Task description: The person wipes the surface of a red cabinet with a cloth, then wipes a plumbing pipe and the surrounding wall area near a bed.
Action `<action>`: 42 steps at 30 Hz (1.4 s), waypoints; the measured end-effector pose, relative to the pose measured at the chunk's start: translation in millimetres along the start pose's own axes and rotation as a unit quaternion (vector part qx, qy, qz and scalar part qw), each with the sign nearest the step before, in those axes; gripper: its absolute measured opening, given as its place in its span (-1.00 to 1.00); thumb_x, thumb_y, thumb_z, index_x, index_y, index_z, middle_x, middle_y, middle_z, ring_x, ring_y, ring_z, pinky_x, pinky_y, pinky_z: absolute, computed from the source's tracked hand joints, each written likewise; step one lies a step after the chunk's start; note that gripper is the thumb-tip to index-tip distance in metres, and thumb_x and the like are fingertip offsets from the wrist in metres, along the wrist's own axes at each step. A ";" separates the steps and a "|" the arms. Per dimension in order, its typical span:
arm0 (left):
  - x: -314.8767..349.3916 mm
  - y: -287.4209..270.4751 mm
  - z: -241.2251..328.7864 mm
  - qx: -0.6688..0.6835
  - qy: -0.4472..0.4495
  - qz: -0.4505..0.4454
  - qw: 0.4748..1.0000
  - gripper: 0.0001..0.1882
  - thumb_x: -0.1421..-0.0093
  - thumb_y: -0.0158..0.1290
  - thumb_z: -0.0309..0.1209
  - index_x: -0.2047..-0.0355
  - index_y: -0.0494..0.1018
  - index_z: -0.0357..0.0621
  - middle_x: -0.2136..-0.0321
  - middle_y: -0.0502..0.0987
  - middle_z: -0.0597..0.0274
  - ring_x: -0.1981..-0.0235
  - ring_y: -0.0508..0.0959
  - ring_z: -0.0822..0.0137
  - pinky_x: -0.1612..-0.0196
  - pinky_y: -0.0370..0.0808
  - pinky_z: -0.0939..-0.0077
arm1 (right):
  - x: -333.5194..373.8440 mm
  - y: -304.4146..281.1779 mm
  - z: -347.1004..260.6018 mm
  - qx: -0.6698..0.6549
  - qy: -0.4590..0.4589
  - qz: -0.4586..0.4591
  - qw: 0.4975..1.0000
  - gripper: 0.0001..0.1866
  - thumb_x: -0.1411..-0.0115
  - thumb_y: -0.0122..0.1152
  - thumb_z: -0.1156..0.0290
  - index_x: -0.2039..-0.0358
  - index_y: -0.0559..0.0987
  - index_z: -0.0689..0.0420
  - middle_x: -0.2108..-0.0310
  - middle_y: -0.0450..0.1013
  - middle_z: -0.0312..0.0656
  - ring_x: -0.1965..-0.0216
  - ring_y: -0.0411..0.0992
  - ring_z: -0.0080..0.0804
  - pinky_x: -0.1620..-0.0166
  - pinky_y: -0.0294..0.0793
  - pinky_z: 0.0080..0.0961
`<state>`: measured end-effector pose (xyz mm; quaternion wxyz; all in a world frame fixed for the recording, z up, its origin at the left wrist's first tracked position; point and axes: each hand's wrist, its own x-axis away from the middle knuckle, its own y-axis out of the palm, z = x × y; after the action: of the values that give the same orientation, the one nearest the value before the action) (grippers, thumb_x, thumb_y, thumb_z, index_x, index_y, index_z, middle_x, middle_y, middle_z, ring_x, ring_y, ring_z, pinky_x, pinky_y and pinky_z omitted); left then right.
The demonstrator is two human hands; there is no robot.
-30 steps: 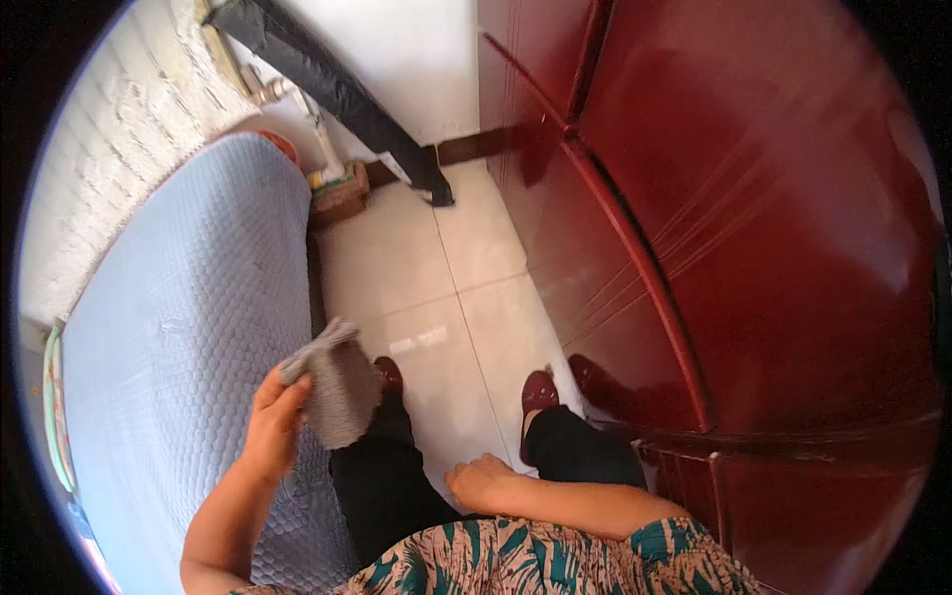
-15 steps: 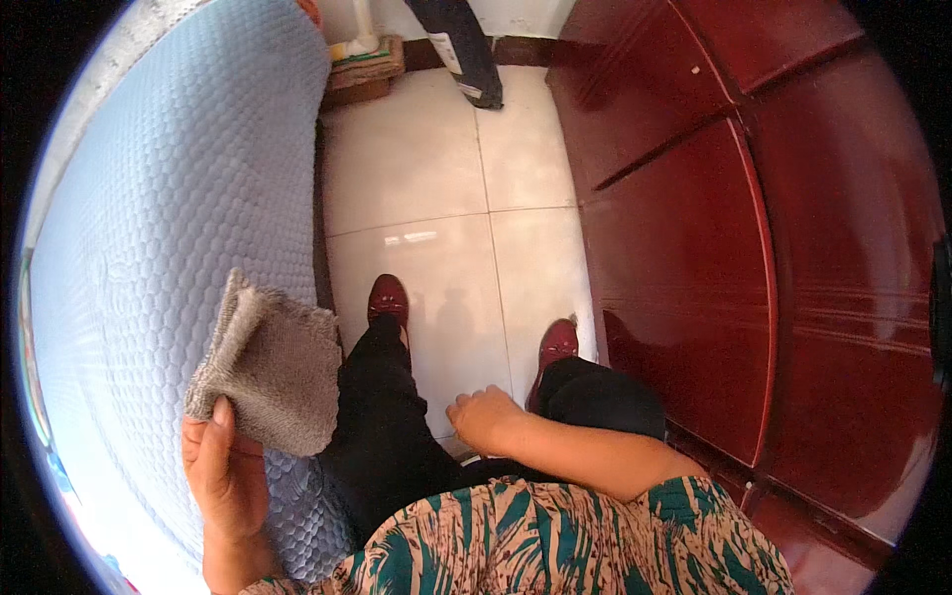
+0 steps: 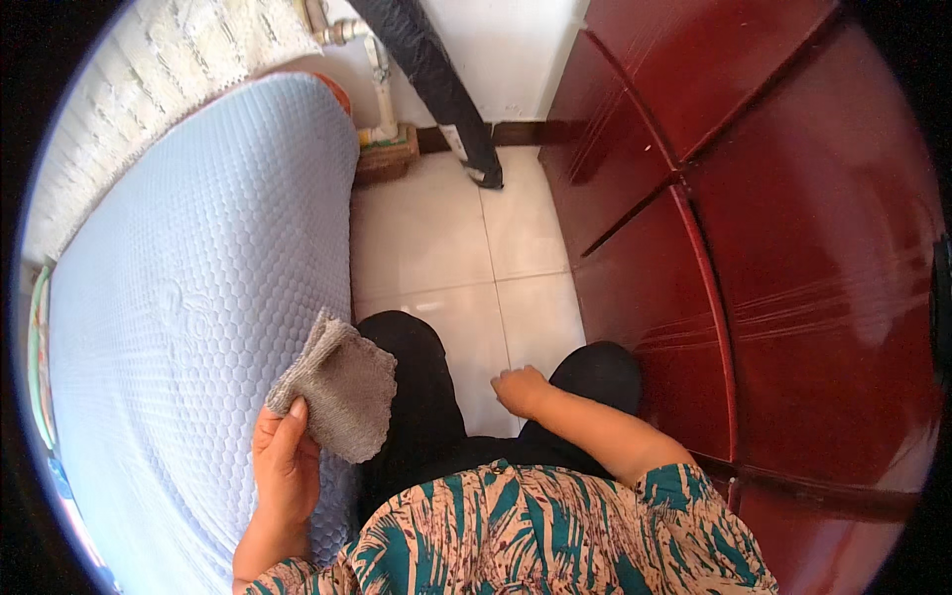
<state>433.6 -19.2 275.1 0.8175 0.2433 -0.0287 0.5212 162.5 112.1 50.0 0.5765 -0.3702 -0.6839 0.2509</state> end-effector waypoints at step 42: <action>-96.7 8.0 37.2 0.045 -0.033 0.057 0.997 -0.73 -0.20 -0.07 -0.52 0.07 0.36 -0.19 0.14 0.47 0.26 0.13 0.44 0.43 0.05 0.36 0.50 | -103.4 -161.2 70.2 -0.015 -0.009 0.023 1.000 -0.69 -0.15 0.03 0.26 0.15 0.44 0.15 0.16 0.43 -0.04 0.11 0.41 -0.10 0.09 0.39 -0.17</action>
<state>390.3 -113.5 281.7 0.7733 0.2947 -0.0463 0.5595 65.5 -61.0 97.1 0.5588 -0.3923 -0.6841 0.2565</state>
